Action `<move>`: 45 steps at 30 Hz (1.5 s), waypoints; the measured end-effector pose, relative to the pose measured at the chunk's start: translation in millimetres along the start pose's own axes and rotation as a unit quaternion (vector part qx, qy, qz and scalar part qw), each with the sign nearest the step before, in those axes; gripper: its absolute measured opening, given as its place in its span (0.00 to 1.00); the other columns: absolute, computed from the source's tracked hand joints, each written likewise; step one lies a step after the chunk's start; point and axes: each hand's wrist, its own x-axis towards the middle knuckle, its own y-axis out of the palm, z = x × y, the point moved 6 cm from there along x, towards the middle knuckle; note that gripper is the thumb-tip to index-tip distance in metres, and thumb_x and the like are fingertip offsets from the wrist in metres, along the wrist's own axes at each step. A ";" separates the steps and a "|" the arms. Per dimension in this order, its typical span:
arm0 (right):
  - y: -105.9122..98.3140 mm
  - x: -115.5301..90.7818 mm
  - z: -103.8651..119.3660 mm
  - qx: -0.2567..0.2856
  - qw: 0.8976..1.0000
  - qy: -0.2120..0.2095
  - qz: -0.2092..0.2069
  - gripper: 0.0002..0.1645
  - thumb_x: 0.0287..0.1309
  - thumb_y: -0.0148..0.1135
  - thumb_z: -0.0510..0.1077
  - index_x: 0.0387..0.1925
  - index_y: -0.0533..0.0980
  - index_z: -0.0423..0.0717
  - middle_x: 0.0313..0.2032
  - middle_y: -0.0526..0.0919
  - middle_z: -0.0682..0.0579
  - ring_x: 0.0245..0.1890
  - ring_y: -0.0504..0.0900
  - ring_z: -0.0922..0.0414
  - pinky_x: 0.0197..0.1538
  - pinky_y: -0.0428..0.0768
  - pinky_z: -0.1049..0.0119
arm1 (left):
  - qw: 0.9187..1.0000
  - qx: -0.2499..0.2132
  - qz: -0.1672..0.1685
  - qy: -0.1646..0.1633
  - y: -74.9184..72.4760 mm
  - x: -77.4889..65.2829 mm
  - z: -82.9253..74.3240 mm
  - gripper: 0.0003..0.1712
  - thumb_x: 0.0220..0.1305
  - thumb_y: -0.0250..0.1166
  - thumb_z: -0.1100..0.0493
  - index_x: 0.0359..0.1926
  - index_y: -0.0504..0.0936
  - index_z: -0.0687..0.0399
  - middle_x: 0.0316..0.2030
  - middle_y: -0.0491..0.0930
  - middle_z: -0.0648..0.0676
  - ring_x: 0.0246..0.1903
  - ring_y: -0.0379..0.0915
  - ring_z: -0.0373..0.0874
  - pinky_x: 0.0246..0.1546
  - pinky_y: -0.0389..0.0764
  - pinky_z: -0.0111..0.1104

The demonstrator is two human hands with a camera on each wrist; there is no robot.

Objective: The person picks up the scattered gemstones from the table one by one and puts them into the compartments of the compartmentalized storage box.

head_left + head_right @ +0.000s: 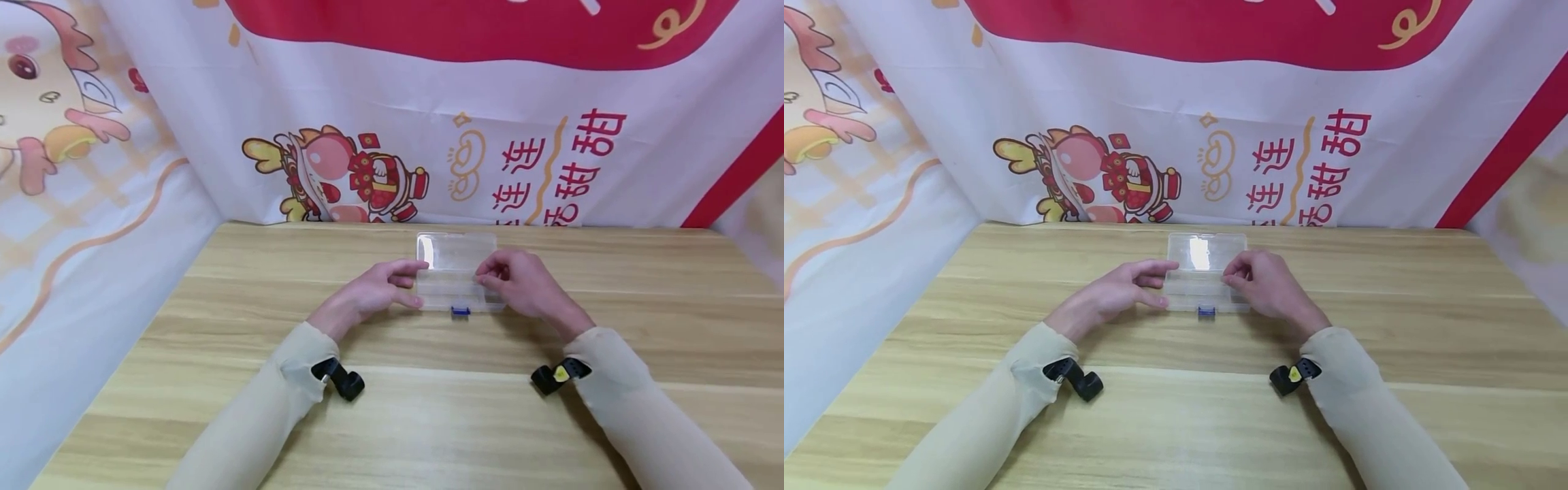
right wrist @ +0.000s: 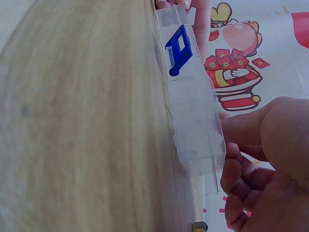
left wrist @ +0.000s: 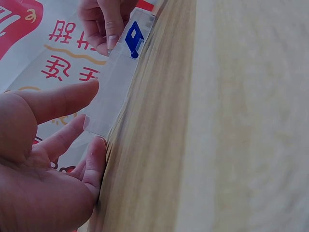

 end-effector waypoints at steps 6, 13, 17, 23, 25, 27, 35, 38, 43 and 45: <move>-0.2 0.8 -1.1 -0.003 1.000 0.001 -0.004 0.07 0.74 0.64 0.44 0.47 0.85 0.49 0.41 0.83 0.48 0.40 0.77 0.52 0.38 0.78 0.65 | 1.000 0.002 0.001 -0.002 -0.2 0.3 0.0 0.43 0.60 0.76 0.65 0.74 0.75 0.35 0.71 0.72 0.52 0.70 0.67 0.52 0.77 0.67 0.48; -0.3 1.2 -1.4 -0.004 1.000 -0.005 -0.010 0.06 0.73 0.65 0.44 0.46 0.85 0.49 0.40 0.83 0.48 0.39 0.77 0.52 0.38 0.78 0.65 | 1.000 0.003 -0.002 0.000 -0.7 0.6 0.9 0.42 0.61 0.75 0.65 0.75 0.75 0.36 0.71 0.72 0.52 0.71 0.66 0.52 0.77 0.66 0.49; -0.1 1.7 -2.5 -0.003 1.000 -0.002 -0.011 0.06 0.73 0.66 0.44 0.45 0.85 0.50 0.39 0.82 0.48 0.39 0.76 0.52 0.38 0.78 0.65 | 1.000 0.007 0.001 0.003 -0.7 1.5 2.0 0.43 0.61 0.76 0.64 0.75 0.75 0.35 0.71 0.72 0.52 0.71 0.66 0.52 0.77 0.66 0.49; 0.7 1.6 -3.7 0.003 1.000 0.000 -0.009 0.05 0.72 0.66 0.44 0.45 0.85 0.50 0.39 0.82 0.48 0.39 0.77 0.52 0.38 0.78 0.64 | 1.000 0.009 0.005 0.006 -0.6 1.4 2.2 0.43 0.61 0.75 0.65 0.75 0.74 0.35 0.72 0.71 0.52 0.72 0.66 0.52 0.77 0.66 0.50; 0.8 1.7 -3.7 0.003 1.000 -0.001 -0.009 0.05 0.72 0.66 0.44 0.45 0.85 0.50 0.40 0.82 0.49 0.39 0.77 0.52 0.38 0.79 0.64 | 1.000 0.010 0.005 0.007 -0.5 1.1 1.9 0.43 0.61 0.75 0.65 0.75 0.74 0.35 0.72 0.71 0.52 0.72 0.65 0.52 0.77 0.66 0.49; 0.8 1.7 -3.6 0.003 1.000 -0.002 -0.009 0.05 0.72 0.66 0.44 0.45 0.85 0.50 0.39 0.83 0.49 0.39 0.77 0.52 0.39 0.79 0.64 | 1.000 0.012 0.005 0.007 -0.6 1.2 2.0 0.43 0.61 0.75 0.64 0.75 0.74 0.35 0.72 0.71 0.52 0.72 0.65 0.52 0.77 0.66 0.49; 0.5 2.5 -2.2 0.000 1.000 -0.008 -0.010 0.05 0.72 0.66 0.44 0.45 0.85 0.50 0.39 0.83 0.49 0.39 0.78 0.52 0.39 0.79 0.64 | 1.000 0.010 0.004 0.014 -0.6 2.3 1.8 0.43 0.62 0.75 0.65 0.75 0.74 0.36 0.71 0.72 0.52 0.71 0.66 0.52 0.77 0.66 0.49; 0.7 2.8 -2.0 -0.004 1.000 -0.008 -0.012 0.05 0.72 0.67 0.44 0.44 0.86 0.50 0.39 0.83 0.49 0.39 0.78 0.52 0.39 0.79 0.63 | 1.000 0.007 0.004 0.015 -0.2 1.1 0.9 0.43 0.61 0.75 0.66 0.75 0.74 0.38 0.72 0.72 0.53 0.71 0.66 0.52 0.76 0.67 0.48; 0.1 3.5 -1.9 -0.008 1.000 -0.010 -0.014 0.06 0.72 0.67 0.45 0.44 0.86 0.49 0.38 0.83 0.49 0.39 0.77 0.52 0.39 0.77 0.64 | 1.000 0.003 0.005 0.021 0.6 -0.4 -1.0 0.43 0.61 0.74 0.67 0.76 0.73 0.42 0.72 0.72 0.54 0.70 0.66 0.52 0.75 0.68 0.46; -0.4 3.4 -1.9 -0.008 1.000 -0.011 -0.015 0.06 0.72 0.67 0.45 0.44 0.86 0.49 0.38 0.83 0.49 0.39 0.77 0.52 0.38 0.77 0.64 | 1.000 0.002 0.006 0.019 0.8 -0.1 -1.2 0.43 0.61 0.74 0.67 0.76 0.74 0.41 0.72 0.72 0.54 0.70 0.66 0.52 0.74 0.68 0.46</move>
